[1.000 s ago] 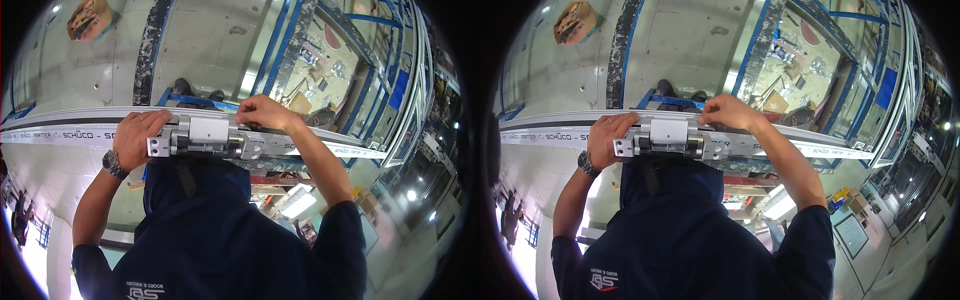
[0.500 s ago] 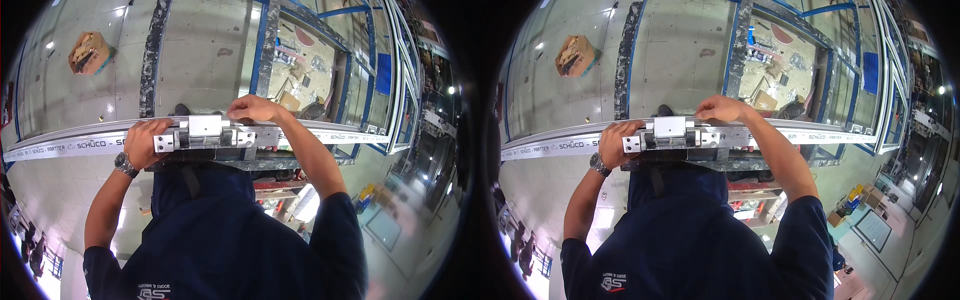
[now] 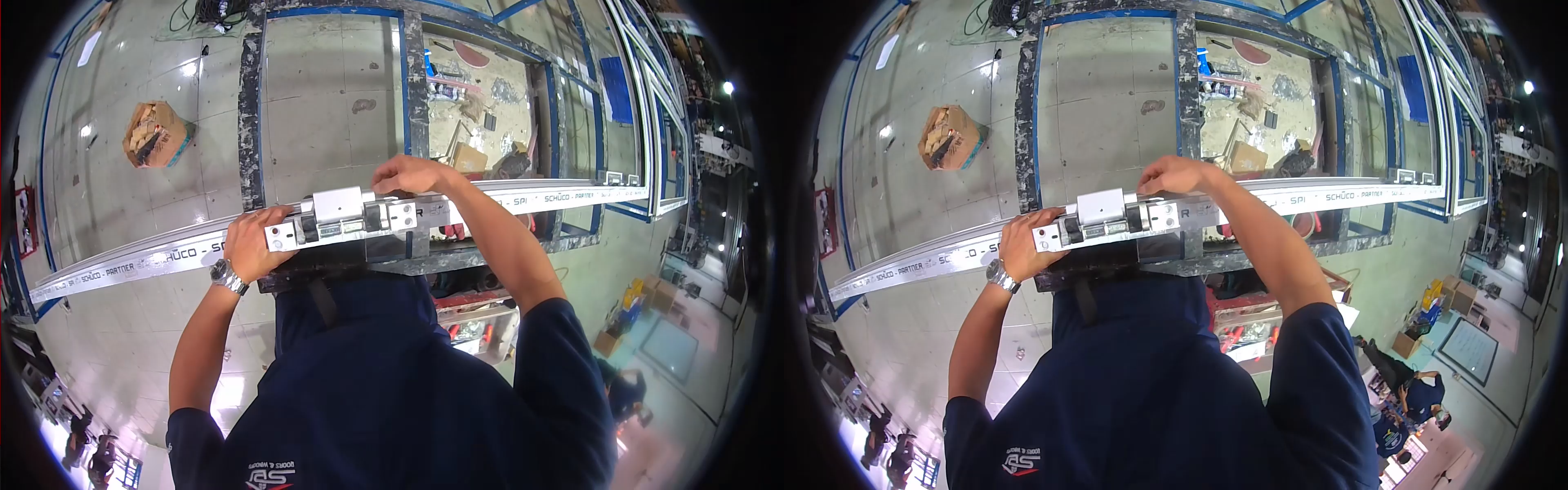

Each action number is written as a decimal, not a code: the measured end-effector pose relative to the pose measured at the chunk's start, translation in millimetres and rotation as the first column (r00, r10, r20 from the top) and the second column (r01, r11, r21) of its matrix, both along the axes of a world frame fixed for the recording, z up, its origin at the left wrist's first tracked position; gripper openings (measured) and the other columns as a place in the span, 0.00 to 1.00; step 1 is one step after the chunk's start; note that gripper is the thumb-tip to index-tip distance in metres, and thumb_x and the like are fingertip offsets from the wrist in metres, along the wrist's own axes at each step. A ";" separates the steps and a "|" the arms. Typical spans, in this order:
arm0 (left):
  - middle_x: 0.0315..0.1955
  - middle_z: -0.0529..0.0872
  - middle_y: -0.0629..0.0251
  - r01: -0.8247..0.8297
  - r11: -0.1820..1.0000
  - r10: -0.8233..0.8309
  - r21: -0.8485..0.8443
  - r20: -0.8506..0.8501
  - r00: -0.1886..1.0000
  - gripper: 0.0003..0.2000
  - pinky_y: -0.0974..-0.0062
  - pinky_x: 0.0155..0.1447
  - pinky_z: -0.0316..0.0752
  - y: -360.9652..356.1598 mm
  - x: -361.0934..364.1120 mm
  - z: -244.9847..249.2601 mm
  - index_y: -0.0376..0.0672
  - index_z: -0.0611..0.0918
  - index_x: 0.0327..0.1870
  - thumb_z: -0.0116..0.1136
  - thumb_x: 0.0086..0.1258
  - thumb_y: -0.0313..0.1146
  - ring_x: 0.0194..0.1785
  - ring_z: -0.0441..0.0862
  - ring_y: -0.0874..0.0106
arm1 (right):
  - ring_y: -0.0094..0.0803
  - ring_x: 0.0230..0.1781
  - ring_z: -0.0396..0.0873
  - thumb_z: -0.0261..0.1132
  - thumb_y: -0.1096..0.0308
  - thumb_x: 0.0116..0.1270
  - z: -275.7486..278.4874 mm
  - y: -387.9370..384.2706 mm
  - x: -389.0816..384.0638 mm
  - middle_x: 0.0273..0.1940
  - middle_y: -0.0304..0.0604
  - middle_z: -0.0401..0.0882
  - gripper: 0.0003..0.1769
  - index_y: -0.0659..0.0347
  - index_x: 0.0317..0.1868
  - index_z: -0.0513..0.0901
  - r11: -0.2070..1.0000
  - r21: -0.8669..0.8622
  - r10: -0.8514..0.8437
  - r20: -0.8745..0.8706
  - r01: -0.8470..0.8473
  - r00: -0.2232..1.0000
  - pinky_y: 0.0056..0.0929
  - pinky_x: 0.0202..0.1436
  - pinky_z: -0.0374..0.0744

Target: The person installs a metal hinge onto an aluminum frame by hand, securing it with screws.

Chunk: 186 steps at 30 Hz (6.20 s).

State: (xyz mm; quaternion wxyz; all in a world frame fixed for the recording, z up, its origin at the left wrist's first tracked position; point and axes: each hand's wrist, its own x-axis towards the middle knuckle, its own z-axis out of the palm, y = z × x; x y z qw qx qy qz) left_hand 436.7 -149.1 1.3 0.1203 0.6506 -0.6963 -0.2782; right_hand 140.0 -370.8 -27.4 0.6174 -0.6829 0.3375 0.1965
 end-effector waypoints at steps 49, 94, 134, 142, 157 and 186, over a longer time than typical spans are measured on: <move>0.60 0.77 0.48 0.050 0.953 0.016 -0.299 0.215 0.976 0.50 0.52 0.77 0.61 -20.6 23.7 -71.8 0.33 0.74 0.69 0.85 0.47 0.53 0.67 0.70 0.52 | 0.56 0.42 0.88 0.60 0.67 0.66 -165.8 482.1 -386.3 0.43 0.59 0.88 0.10 0.63 0.39 0.87 0.003 -0.855 -0.967 -0.135 0.519 -0.217 0.54 0.47 0.86; 0.59 0.84 0.61 0.032 0.999 -0.030 0.029 -0.095 0.995 0.18 0.59 0.67 0.73 -0.3 22.5 0.9 0.47 0.80 0.59 0.60 0.66 0.31 0.63 0.81 0.65 | 0.25 0.43 0.84 0.73 0.71 0.68 -30.9 7.0 163.8 0.42 0.39 0.89 0.12 0.64 0.50 0.89 0.884 0.403 0.209 0.117 -0.239 0.971 0.26 0.49 0.81; 0.54 0.89 0.58 -0.001 1.000 -0.002 -0.023 -0.151 0.988 0.12 0.65 0.60 0.83 -6.2 27.7 -8.5 0.46 0.87 0.48 0.64 0.63 0.32 0.56 0.88 0.66 | 0.37 0.34 0.85 0.70 0.71 0.65 -52.6 15.8 162.9 0.37 0.47 0.84 0.11 0.66 0.46 0.88 0.855 0.398 0.150 0.426 -0.333 0.892 0.33 0.39 0.82; 0.56 0.88 0.58 0.006 1.000 -0.009 -0.023 -0.143 0.990 0.13 0.65 0.60 0.82 -5.1 28.7 -8.2 0.46 0.87 0.50 0.63 0.63 0.32 0.57 0.87 0.66 | 0.40 0.37 0.85 0.68 0.71 0.67 -50.2 10.9 170.2 0.38 0.47 0.85 0.12 0.66 0.48 0.89 0.846 0.360 0.252 0.379 -0.392 0.891 0.35 0.41 0.81; 0.56 0.89 0.60 -0.001 0.997 -0.009 -0.076 -0.130 0.992 0.16 0.64 0.61 0.81 1.9 25.4 -10.8 0.45 0.87 0.50 0.64 0.59 0.30 0.57 0.87 0.66 | 0.43 0.41 0.86 0.68 0.70 0.71 -45.2 19.5 158.8 0.42 0.48 0.87 0.12 0.64 0.51 0.89 0.899 0.340 0.148 0.358 -0.277 0.922 0.37 0.46 0.81; 0.57 0.85 0.57 0.114 0.993 -0.114 -0.011 -0.199 0.973 0.31 0.62 0.60 0.78 19.4 24.1 -13.7 0.43 0.75 0.67 0.65 0.57 0.31 0.59 0.84 0.58 | 0.24 0.45 0.84 0.72 0.65 0.72 -56.2 23.1 157.2 0.43 0.39 0.90 0.14 0.64 0.51 0.89 0.830 0.498 0.214 0.130 -0.251 0.968 0.27 0.53 0.81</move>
